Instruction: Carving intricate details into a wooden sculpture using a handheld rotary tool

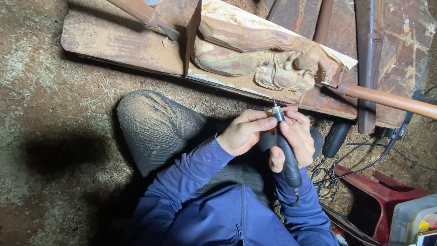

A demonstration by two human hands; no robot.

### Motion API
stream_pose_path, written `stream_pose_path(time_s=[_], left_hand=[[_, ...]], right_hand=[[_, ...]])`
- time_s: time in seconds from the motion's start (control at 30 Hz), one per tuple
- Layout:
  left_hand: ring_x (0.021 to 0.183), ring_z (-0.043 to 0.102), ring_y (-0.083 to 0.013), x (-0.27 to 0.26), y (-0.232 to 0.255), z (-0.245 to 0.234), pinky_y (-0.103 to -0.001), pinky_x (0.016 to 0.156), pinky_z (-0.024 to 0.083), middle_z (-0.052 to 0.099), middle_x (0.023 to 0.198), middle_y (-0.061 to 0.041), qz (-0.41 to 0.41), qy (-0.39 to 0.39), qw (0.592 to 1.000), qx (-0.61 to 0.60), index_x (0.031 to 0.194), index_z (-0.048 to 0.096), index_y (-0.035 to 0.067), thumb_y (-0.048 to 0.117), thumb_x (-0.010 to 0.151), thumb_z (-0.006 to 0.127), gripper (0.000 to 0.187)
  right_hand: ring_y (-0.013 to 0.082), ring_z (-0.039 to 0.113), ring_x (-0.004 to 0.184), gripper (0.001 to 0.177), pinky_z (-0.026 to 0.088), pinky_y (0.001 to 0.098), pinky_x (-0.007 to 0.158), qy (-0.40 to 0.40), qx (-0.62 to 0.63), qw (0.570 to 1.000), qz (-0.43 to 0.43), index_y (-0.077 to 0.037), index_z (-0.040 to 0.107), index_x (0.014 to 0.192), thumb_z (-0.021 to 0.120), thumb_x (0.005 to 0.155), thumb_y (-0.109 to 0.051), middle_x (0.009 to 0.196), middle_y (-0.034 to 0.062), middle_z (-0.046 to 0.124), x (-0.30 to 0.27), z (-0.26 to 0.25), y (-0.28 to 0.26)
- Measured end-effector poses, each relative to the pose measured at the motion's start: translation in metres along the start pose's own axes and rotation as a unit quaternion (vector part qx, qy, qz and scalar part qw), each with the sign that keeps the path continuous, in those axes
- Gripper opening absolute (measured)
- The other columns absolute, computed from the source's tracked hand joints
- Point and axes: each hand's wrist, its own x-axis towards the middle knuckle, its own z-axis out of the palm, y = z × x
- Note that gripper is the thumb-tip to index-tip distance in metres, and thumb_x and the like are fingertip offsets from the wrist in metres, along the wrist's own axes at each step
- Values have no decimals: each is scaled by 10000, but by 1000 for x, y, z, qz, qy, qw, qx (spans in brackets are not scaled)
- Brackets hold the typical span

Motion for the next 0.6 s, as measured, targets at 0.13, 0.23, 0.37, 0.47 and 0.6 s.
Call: stream_pose_path(time_s=[0.13, 0.23, 0.37, 0.47, 0.6], left_hand=[[1105, 626, -244, 6, -12, -8, -360, 985, 494, 682, 1121, -205, 50, -13, 998, 44, 1010, 749, -40, 151, 999, 651, 216], [1048, 623, -247, 11, 0, 1, -375, 955, 505, 659, 1064, -206, 71, 9, 996, 56, 992, 735, -62, 143, 1001, 630, 231], [791, 675, -227, 17, 7, -2, -341, 779, 562, 666, 759, -197, 60, 37, 997, 27, 880, 731, -66, 96, 988, 608, 231], [803, 658, -187, 20, 9, 1, -316, 800, 556, 675, 773, -160, 58, 47, 997, 29, 889, 735, -48, 117, 996, 614, 231], [799, 661, -204, 20, 7, 1, -337, 797, 562, 668, 766, -183, 62, 58, 996, 26, 891, 729, -65, 107, 995, 617, 231]], right_hand=[[345, 700, 711, 497, 527, 597, 873, 13, -9, 1000, -5, 179, 699, 1042, 732, 858, -281, 702, 183, 709, -7, 2, 11], [308, 658, 644, 472, 487, 601, 939, 10, -25, 1000, -12, 178, 700, 1073, 754, 867, -243, 715, 183, 707, -8, 9, 16], [273, 649, 631, 438, 423, 606, 1064, 10, -30, 999, -19, 168, 708, 1091, 760, 886, -216, 759, 187, 726, -8, 18, 23], [278, 668, 655, 435, 419, 610, 1081, -6, -38, 999, -6, 164, 702, 1119, 768, 894, -203, 795, 191, 732, -2, 17, 21], [281, 670, 669, 431, 412, 612, 1084, -18, -43, 999, -1, 158, 699, 1145, 772, 905, -193, 823, 196, 733, -1, 16, 21]])
